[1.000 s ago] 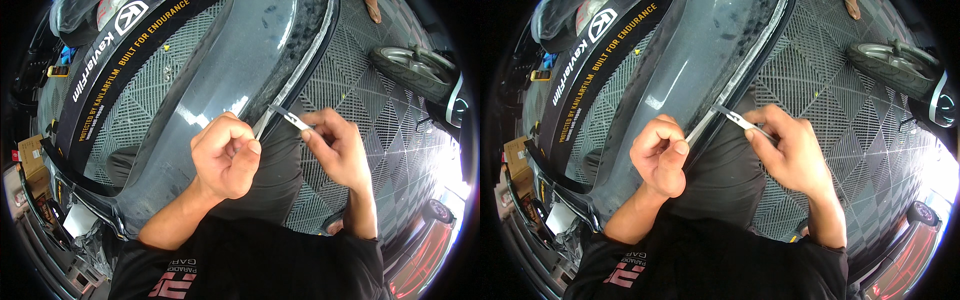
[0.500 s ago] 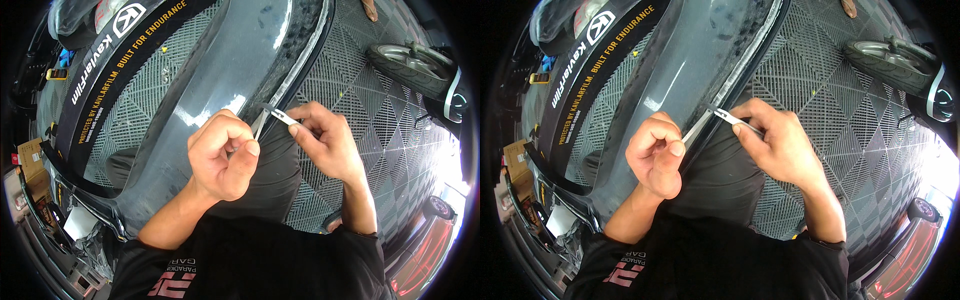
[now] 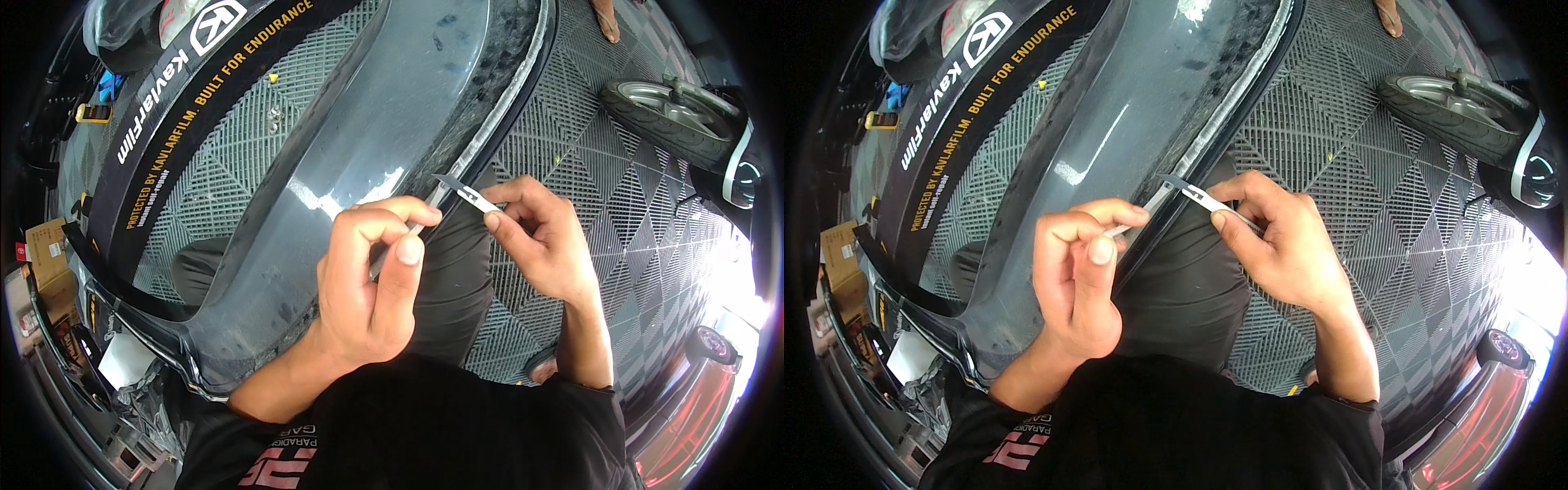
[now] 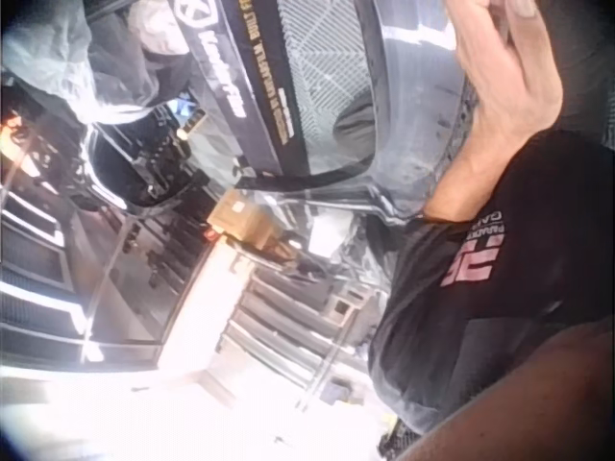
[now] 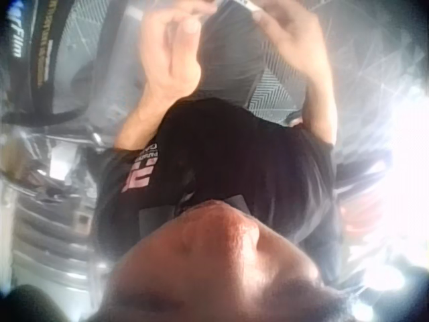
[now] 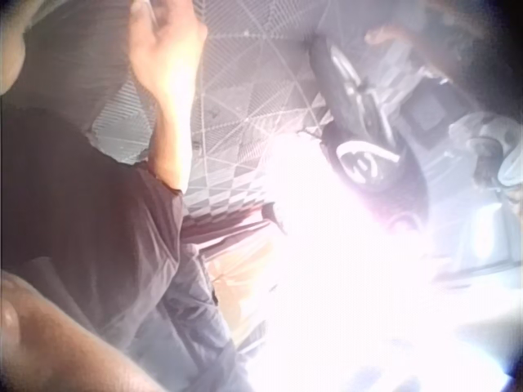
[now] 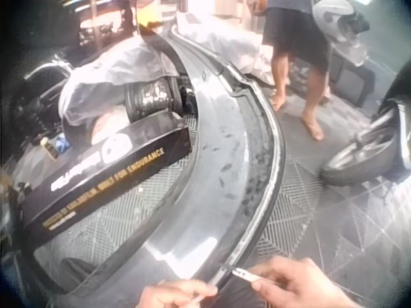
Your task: The person uses a utility knife to trim excess protective film along the edge of a car bumper. They carefully guide the blade along the contour and peel away the trimmed film strip.
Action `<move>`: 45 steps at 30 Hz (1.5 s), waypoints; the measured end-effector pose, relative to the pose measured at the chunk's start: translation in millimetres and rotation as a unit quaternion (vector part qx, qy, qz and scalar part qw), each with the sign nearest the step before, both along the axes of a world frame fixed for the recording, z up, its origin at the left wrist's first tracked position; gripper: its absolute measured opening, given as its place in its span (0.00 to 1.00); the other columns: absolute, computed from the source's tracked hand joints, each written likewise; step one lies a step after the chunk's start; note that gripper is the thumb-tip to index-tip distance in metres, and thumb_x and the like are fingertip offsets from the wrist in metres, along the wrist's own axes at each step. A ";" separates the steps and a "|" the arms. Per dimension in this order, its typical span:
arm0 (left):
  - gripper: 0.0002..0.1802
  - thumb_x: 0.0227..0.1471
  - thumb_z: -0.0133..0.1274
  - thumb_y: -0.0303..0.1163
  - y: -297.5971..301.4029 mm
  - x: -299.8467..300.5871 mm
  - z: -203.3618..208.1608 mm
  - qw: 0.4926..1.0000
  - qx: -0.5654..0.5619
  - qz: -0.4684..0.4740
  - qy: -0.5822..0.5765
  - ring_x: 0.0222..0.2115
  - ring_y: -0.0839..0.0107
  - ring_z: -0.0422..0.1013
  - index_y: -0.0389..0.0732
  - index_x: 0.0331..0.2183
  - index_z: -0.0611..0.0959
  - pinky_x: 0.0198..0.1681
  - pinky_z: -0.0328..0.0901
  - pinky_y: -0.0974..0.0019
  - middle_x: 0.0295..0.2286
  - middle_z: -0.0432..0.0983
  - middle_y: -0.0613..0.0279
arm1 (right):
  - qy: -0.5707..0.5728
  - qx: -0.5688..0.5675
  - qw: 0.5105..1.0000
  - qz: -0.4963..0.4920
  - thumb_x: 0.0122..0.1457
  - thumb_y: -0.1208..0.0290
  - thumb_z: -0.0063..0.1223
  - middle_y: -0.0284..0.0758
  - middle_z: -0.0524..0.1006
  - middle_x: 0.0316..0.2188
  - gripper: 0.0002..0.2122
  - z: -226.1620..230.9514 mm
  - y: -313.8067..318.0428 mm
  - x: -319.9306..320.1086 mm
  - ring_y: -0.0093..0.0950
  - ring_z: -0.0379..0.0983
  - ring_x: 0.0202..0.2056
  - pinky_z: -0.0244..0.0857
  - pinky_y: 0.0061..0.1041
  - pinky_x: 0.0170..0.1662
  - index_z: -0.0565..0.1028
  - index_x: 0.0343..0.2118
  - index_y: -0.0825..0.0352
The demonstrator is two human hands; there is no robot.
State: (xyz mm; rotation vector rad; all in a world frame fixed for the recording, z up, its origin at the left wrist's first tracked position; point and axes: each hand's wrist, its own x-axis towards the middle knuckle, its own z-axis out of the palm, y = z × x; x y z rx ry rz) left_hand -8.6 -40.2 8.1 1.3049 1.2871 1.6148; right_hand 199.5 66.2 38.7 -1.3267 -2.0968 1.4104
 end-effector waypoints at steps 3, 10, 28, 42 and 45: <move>0.07 0.70 0.48 0.28 -3.4 8.6 -12.8 0.998 0.045 0.011 -0.030 0.28 0.78 0.68 0.34 0.43 0.71 0.35 0.68 0.71 0.44 0.79 0.41 | 0.004 0.002 1.000 0.004 0.65 0.76 0.61 0.23 0.71 0.17 0.09 -0.8 -0.4 -1.0 0.10 0.62 0.19 0.53 0.18 0.23 0.80 0.47 0.69; 0.06 0.70 0.47 0.26 1.7 5.7 -19.8 0.993 0.099 0.014 -0.056 0.32 0.77 0.67 0.34 0.42 0.69 0.39 0.68 0.70 0.44 0.77 0.41 | -0.019 0.026 0.999 0.007 0.64 0.74 0.60 0.29 0.72 0.15 0.07 -0.3 -4.1 -0.7 0.17 0.67 0.16 0.59 0.22 0.22 0.81 0.44 0.68; 0.08 0.68 0.45 0.25 2.6 7.3 -17.2 0.980 0.164 0.026 -0.110 0.38 0.60 0.75 0.31 0.44 0.66 0.50 0.75 0.51 0.39 0.74 0.41 | -0.009 -0.011 1.000 -0.015 0.64 0.74 0.60 0.27 0.73 0.15 0.08 -6.0 -5.7 -3.2 0.15 0.66 0.16 0.57 0.20 0.22 0.81 0.45 0.68; 0.09 0.68 0.47 0.28 -0.3 3.2 -9.8 0.978 0.168 0.056 -0.108 0.32 0.62 0.75 0.33 0.43 0.66 0.44 0.76 0.54 0.35 0.74 0.43 | 0.002 0.024 1.000 -0.011 0.64 0.74 0.60 0.28 0.72 0.14 0.08 -4.6 -16.5 -0.5 0.15 0.67 0.16 0.57 0.22 0.21 0.81 0.44 0.68; 0.09 0.68 0.47 0.29 -0.9 2.7 -8.8 0.979 0.171 0.057 -0.101 0.31 0.63 0.74 0.33 0.42 0.66 0.42 0.77 0.55 0.34 0.74 0.44 | -0.009 0.021 0.999 -0.025 0.64 0.74 0.60 0.29 0.72 0.15 0.08 -1.5 -18.5 1.0 0.17 0.66 0.15 0.58 0.22 0.22 0.81 0.44 0.68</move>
